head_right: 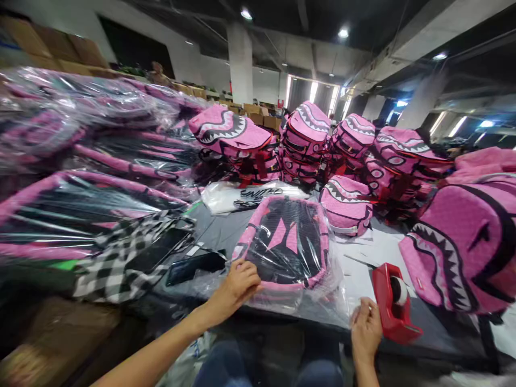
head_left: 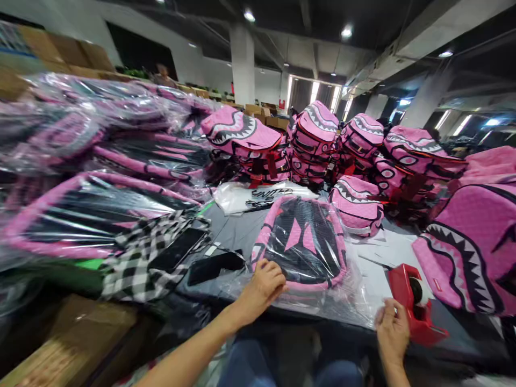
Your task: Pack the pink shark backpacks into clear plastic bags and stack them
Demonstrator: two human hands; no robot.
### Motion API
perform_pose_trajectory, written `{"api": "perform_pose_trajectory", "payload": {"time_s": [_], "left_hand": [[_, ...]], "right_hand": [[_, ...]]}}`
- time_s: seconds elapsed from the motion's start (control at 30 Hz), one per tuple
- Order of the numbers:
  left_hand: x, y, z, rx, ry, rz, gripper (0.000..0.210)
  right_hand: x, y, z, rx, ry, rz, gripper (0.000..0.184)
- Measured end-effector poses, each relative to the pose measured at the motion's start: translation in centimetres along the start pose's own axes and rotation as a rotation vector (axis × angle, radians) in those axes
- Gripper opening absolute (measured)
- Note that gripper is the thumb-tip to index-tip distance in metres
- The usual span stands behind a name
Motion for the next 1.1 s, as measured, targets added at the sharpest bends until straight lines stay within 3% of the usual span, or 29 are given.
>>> {"api": "perform_pose_trajectory", "payload": {"time_s": [0.13,0.27,0.37,0.47,0.53,0.6,0.77,0.97,1.1], "left_hand": [[1.5,2.9,2.2,-0.219,-0.134,0.250,0.027],[1.7,3.8,2.8,-0.298,-0.204,0.313,0.028],[1.6,3.8,2.9,-0.302,-0.236,0.311,0.030],[1.6,3.8,2.9,-0.321,-0.243,0.302,0.035],[1.7,3.8,2.9,-0.348,-0.239,0.300,0.038],[1.7,3.9,3.1,-0.365,-0.240,0.305,0.042],[1.7,4.2,3.3,-0.376,-0.257,0.324,0.049],[1.8,3.7,3.0,-0.350,-0.285,0.323,0.051],[1.8,3.6,3.1,-0.352,-0.297,0.305,0.051]], "right_hand": [[1.3,2.0,-2.2,-0.080,0.109,0.141,0.069],[2.3,1.8,-3.1,-0.077,0.219,0.250,0.070],[4.7,-2.8,-0.7,-0.132,0.119,0.167,0.068],[7.6,-9.3,3.2,-0.410,-0.093,-0.021,0.061],[8.9,-12.4,4.3,-0.543,-0.099,-0.079,0.062],[9.5,-13.9,3.7,-0.545,-0.018,-0.050,0.063],[9.4,-12.9,0.9,-0.445,0.081,0.045,0.064],[9.8,-12.6,0.9,-0.397,0.090,-0.034,0.049],[7.6,-13.9,1.9,-0.390,0.052,-0.110,0.031]]}}
Point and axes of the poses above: each hand's wrist, its own x-axis towards the middle knuckle, its own y-axis out of the palm, z = x × y, the point moved 8 cm from there along x, towards the middle knuckle, and after that the axes turned 10 degrees about x, right-handed, at the moved point
